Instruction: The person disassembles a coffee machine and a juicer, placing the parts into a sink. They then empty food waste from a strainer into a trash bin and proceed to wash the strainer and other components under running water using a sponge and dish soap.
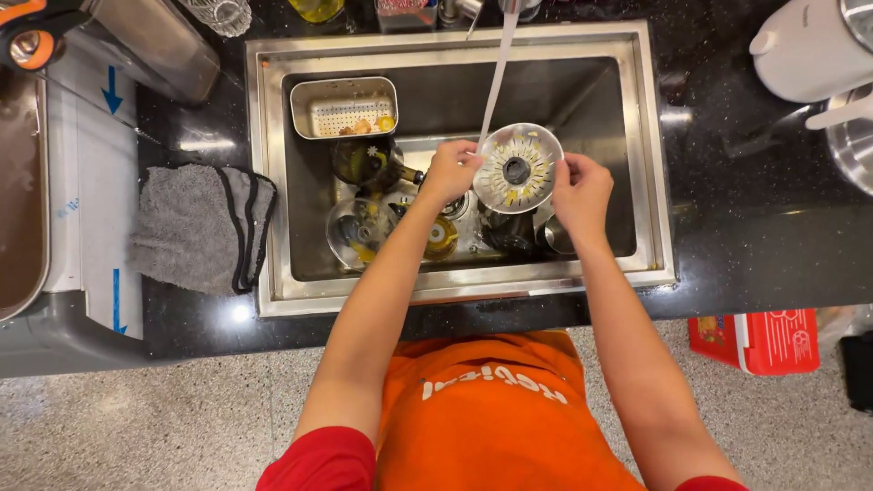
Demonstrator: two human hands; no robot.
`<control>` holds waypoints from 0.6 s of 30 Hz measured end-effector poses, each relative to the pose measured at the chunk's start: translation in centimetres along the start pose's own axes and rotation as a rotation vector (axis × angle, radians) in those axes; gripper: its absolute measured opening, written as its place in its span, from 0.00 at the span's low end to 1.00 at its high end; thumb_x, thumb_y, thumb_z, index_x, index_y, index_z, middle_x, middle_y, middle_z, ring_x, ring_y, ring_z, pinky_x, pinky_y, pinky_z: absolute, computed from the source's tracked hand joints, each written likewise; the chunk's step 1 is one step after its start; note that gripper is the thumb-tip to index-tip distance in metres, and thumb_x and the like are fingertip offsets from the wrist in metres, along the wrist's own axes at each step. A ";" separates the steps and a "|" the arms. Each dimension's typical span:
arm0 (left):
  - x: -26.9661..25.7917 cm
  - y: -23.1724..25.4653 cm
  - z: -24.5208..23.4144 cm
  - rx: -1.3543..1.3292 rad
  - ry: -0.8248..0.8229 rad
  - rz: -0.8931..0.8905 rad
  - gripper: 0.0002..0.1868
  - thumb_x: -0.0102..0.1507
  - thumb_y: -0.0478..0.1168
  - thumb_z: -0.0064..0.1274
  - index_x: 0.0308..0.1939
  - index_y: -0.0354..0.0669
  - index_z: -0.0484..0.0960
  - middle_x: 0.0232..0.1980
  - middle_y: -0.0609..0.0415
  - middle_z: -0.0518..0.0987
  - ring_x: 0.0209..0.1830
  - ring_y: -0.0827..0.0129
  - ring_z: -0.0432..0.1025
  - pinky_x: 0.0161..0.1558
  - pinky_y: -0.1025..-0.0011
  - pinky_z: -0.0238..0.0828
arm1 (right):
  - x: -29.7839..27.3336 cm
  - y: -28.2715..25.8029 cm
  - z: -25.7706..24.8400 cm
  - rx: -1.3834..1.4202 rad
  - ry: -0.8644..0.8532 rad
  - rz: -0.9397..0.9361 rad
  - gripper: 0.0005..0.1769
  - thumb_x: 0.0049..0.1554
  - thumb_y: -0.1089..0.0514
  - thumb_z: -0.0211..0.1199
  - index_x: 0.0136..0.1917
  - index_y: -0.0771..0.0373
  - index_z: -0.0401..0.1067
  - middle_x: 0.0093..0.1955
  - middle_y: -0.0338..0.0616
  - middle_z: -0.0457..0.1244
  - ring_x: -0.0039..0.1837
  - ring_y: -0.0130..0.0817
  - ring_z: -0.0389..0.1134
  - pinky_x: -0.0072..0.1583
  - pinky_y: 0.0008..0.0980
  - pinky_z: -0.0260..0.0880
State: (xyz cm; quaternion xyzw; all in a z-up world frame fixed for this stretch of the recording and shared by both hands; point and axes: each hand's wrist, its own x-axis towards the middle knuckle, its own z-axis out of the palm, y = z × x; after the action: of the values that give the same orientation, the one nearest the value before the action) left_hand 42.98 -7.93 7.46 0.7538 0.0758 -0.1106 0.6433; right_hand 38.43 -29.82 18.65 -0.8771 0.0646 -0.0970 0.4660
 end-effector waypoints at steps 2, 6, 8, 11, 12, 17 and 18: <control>-0.3 0.5 -0.4 -0.044 -0.052 -0.069 0.16 0.61 0.38 0.57 0.52 0.36 0.82 0.43 0.47 0.86 0.30 0.66 0.79 0.31 0.67 0.75 | 0.0 -0.3 -0.1 0.035 -0.032 0.102 0.10 0.63 0.63 0.62 0.53 0.73 0.77 0.39 0.47 0.71 0.35 0.27 0.69 0.37 0.29 0.69; 0.3 -1.7 -1.1 0.072 -0.058 -0.063 0.14 0.60 0.38 0.62 0.47 0.32 0.85 0.36 0.48 0.86 0.24 0.70 0.78 0.27 0.68 0.77 | 0.9 0.8 0.4 0.202 -0.155 0.333 0.12 0.63 0.62 0.61 0.53 0.74 0.77 0.40 0.47 0.70 0.32 0.29 0.67 0.34 0.30 0.67; -0.6 1.7 -2.5 0.135 -0.043 -0.139 0.14 0.60 0.40 0.63 0.44 0.32 0.85 0.35 0.48 0.86 0.24 0.69 0.78 0.27 0.68 0.76 | 1.0 1.9 1.2 0.276 -0.204 0.385 0.12 0.63 0.62 0.61 0.53 0.75 0.76 0.41 0.48 0.70 0.33 0.30 0.67 0.34 0.30 0.67; -1.4 5.2 -4.4 0.268 0.011 -0.222 0.15 0.59 0.43 0.65 0.39 0.33 0.82 0.33 0.47 0.84 0.25 0.65 0.79 0.30 0.66 0.76 | 1.5 3.4 3.1 0.400 -0.297 0.480 0.11 0.63 0.62 0.60 0.53 0.75 0.76 0.43 0.49 0.70 0.36 0.32 0.69 0.36 0.31 0.70; -1.8 5.9 -4.9 0.340 0.042 -0.235 0.17 0.58 0.45 0.66 0.38 0.35 0.79 0.32 0.47 0.83 0.27 0.62 0.81 0.33 0.65 0.77 | 1.5 4.0 3.7 0.447 -0.339 0.532 0.11 0.63 0.63 0.59 0.53 0.75 0.76 0.43 0.49 0.70 0.37 0.33 0.70 0.37 0.31 0.72; -1.3 8.5 -6.9 0.660 0.205 0.018 0.22 0.50 0.50 0.72 0.34 0.39 0.80 0.38 0.45 0.81 0.39 0.50 0.78 0.38 0.55 0.74 | 1.3 2.9 6.7 0.459 -0.431 0.514 0.10 0.63 0.66 0.57 0.55 0.74 0.73 0.45 0.50 0.71 0.42 0.35 0.74 0.41 0.33 0.78; -1.4 9.3 -7.2 0.725 0.176 -0.004 0.24 0.51 0.54 0.72 0.37 0.41 0.80 0.38 0.46 0.82 0.42 0.49 0.78 0.41 0.53 0.74 | 1.1 2.6 7.2 0.453 -0.446 0.484 0.10 0.62 0.67 0.57 0.56 0.74 0.71 0.45 0.50 0.71 0.43 0.35 0.74 0.42 0.33 0.79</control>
State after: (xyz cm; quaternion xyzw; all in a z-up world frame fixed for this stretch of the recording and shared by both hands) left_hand 44.54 -2.29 17.71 0.9392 0.0882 -0.0663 0.3253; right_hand 41.14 -25.71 12.74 -0.7112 0.1438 0.1967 0.6594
